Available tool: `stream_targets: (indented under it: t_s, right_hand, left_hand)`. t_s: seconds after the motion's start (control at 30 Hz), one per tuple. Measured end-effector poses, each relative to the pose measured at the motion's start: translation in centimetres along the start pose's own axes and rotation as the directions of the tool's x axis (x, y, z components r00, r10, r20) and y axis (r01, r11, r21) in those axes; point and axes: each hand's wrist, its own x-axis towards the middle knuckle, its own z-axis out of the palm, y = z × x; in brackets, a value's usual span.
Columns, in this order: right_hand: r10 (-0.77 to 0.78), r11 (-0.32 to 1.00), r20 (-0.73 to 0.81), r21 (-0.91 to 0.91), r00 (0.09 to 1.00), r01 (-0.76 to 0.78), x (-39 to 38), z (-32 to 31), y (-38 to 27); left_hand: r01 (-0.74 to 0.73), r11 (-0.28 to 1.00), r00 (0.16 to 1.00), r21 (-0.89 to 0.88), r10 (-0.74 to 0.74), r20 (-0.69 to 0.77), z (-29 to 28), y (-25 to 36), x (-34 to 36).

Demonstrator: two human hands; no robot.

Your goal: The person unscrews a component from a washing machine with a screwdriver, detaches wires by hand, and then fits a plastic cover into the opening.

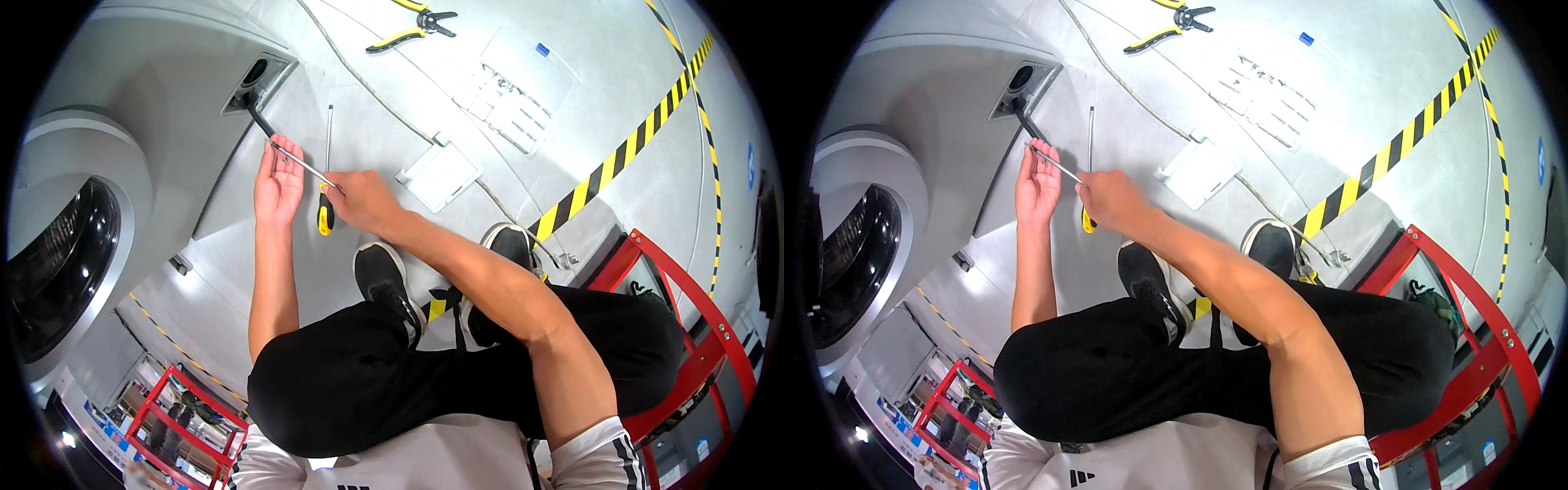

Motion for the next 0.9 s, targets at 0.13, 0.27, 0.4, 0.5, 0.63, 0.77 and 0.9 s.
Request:
stream_targets:
  t_s: [0.13, 0.27, 0.4, 0.5, 0.63, 0.77, 0.9]
  right_hand:
    - [-0.003, 1.0, -0.001, 0.013, 1.0, 0.003, 0.2, -0.1, 0.2]
    - [0.101, 0.987, 0.044, 0.12, 0.994, -0.105, 0.5, -0.4, 0.2]
    - [0.051, 0.993, 0.056, 0.102, 0.997, -0.057, 1.1, -0.9, 0.5]
    - [0.181, 0.973, 0.067, 0.134, 0.981, -0.189, 1.3, -1.4, 0.0]
    - [0.293, 0.93, 0.146, 0.184, 0.945, -0.317, 2.4, -1.8, -0.6]
    - [0.333, 0.881, 0.185, 0.289, 0.925, -0.375, 3.7, -1.7, -0.9]
    - [0.306, 0.73, 0.363, 0.504, 0.88, -0.462, 5.4, -2.2, -0.1]
  left_hand:
    - [-0.001, 0.998, 1.0, 0.06, 0.001, -0.001, 0.5, 0.0, -0.1]
    - [0.01, 0.997, 1.0, 0.076, -0.01, -0.002, 0.9, -0.1, 0.4]
    - [0.035, 0.997, 0.984, 0.066, -0.046, 0.171, -0.1, -0.3, 1.7]
    - [0.024, 0.988, 0.999, 0.153, -0.031, 0.041, 1.1, -0.9, 2.2]
    - [0.028, 0.969, 0.998, 0.246, -0.014, -0.056, 2.4, -0.6, 3.0]
    - [0.005, 0.941, 0.999, 0.338, 0.011, -0.045, 2.3, 0.1, 4.5]
    - [-0.003, 0.92, 0.998, 0.391, 0.029, -0.06, 2.7, 0.9, 6.6]
